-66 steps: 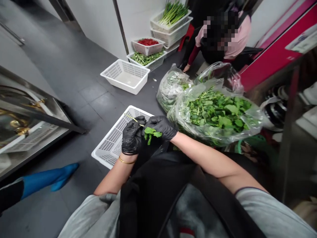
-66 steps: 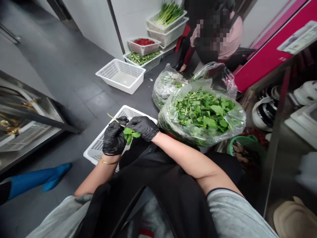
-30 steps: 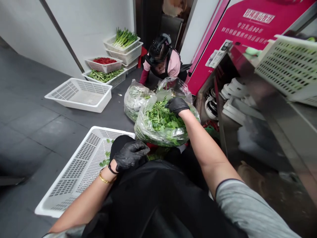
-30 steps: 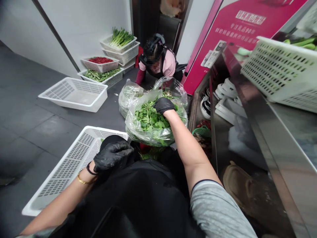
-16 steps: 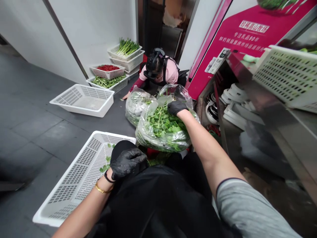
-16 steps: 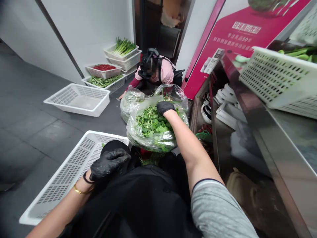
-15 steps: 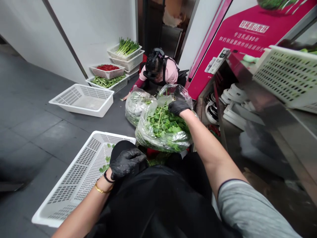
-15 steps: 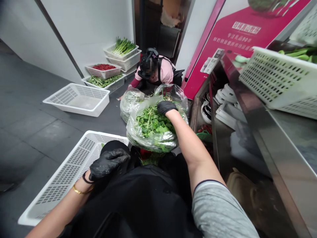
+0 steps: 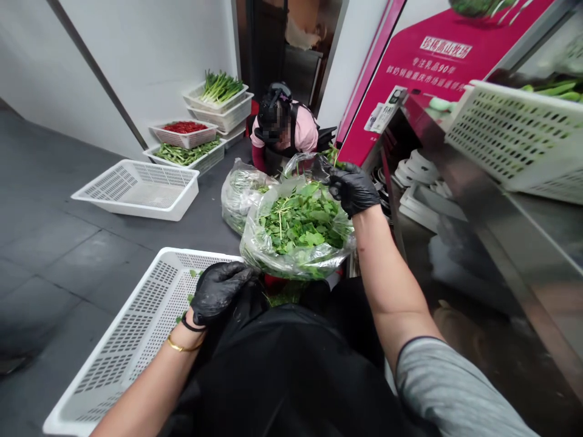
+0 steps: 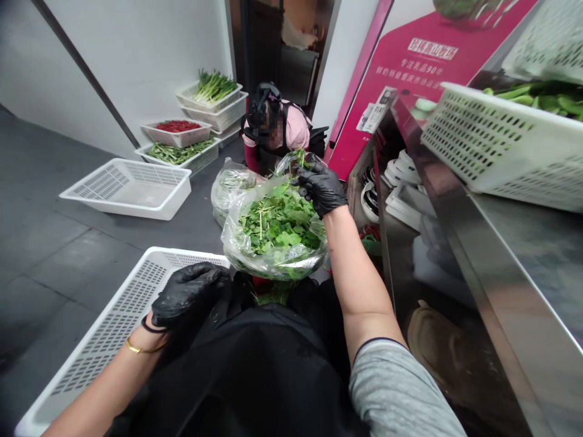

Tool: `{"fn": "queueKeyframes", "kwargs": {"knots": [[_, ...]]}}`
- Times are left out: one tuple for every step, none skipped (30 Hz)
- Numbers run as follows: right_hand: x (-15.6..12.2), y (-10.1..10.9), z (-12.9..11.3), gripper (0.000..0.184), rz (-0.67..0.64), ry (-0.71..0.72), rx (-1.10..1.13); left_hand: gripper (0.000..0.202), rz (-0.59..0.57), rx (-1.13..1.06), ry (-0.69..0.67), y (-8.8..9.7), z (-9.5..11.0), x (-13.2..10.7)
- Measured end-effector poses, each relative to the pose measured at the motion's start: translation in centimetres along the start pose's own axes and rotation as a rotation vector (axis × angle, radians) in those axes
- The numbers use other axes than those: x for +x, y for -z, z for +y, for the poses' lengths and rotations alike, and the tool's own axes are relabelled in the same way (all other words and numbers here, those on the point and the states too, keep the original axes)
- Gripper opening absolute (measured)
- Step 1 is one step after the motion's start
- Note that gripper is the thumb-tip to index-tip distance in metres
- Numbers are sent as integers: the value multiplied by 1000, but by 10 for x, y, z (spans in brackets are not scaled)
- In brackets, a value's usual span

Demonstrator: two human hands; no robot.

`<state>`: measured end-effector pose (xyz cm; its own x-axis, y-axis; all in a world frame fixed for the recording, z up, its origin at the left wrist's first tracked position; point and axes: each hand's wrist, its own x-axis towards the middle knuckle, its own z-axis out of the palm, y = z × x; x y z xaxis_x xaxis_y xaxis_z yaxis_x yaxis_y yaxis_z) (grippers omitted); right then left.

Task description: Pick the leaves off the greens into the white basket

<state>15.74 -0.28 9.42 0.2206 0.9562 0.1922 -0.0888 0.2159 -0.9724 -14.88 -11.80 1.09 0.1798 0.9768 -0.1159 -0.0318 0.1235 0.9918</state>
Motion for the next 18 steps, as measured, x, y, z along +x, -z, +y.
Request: {"fn": "queueKeyframes", "kwargs": {"knots": [[-6,-1,-3,30,-46,-17,53,25,18,-33,21,-1,3,0],[-14,-4,-4,32,-95,-41,97,23,57,-55,16,-1,7,2],[-22,-9,-5,34,-148,-76,130,22,111,-59,-14,-2,12,4],[-32,-14,-5,35,-206,-121,153,22,145,-46,-60,-3,17,7],[-42,-21,-3,36,-269,-175,168,22,157,-23,-114,-4,23,10],[-51,-28,-1,37,-329,-230,178,23,149,-3,-166,-6,28,13],[-61,-35,3,38,-390,-285,180,25,126,12,-199,-8,33,17],[-69,-43,7,39,-454,-339,174,26,89,23,-210,-11,37,20],[-76,-50,12,40,-511,-385,165,26,45,24,-201,-13,40,22],[-82,-57,17,41,-556,-416,156,26,-6,17,-174,-16,42,24],[-86,-64,23,43,-586,-435,147,25,-55,3,-137,-19,41,25],[-90,-71,28,44,-605,-442,136,25,-102,-12,-99,-22,39,26],[-93,-77,33,44,-611,-442,122,25,-140,-30,-64,-24,36,26],[-95,-83,36,45,-600,-430,103,25,-164,-53,-38,-25,32,26],[-98,-88,39,44,-585,-410,69,25,-175,-85,-16,-25,27,25],[-100,-92,41,43,-567,-381,21,26,-171,-123,1,-25,21,25],[-102,-95,42,42,-548,-341,-40,25,-151,-165,11,-24,15,25],[-105,-96,42,41,-530,-285,-112,23,-118,-201,15,-22,10,25]]}}
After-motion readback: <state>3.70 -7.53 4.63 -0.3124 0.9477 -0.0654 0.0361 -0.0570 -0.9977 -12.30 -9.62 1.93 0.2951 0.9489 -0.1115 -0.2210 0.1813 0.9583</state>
